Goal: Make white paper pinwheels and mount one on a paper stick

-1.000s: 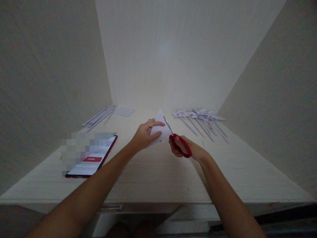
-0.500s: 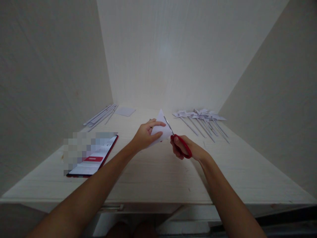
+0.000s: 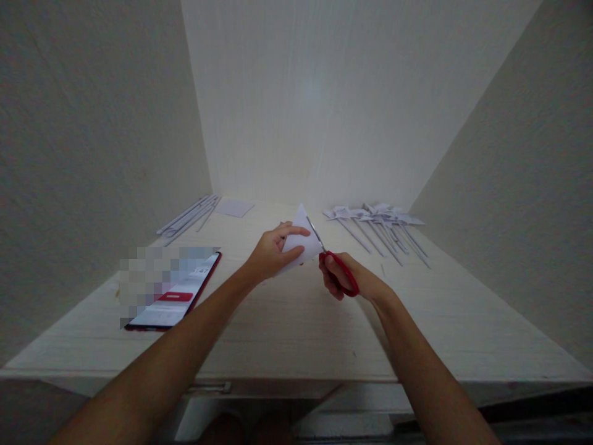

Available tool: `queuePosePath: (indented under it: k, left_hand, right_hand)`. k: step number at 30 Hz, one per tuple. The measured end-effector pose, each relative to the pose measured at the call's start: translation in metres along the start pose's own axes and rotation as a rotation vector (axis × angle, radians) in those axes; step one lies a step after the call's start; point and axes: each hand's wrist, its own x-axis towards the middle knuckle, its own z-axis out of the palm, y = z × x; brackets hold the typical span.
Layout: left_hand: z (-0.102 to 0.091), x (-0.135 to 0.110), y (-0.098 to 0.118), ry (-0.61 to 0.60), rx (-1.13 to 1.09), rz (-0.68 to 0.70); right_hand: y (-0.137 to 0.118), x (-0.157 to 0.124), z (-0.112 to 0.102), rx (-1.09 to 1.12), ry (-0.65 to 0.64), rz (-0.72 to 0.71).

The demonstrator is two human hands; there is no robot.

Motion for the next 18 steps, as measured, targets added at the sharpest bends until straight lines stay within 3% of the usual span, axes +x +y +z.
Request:
queuePosePath:
  k: [12, 18]
  left_hand:
    - [0.0004, -0.0009, 0.0035, -0.019, -0.014, -0.045]
    - [-0.0011, -0.0007, 0.0027, 0.005, 0.088, -0.040]
  right_hand:
    - [-0.0002, 0.0012, 0.0026, 0.002, 0.008, 0.023]
    - [0.0007, 0.0021, 0.0028, 0.002, 0.012, 0.015]
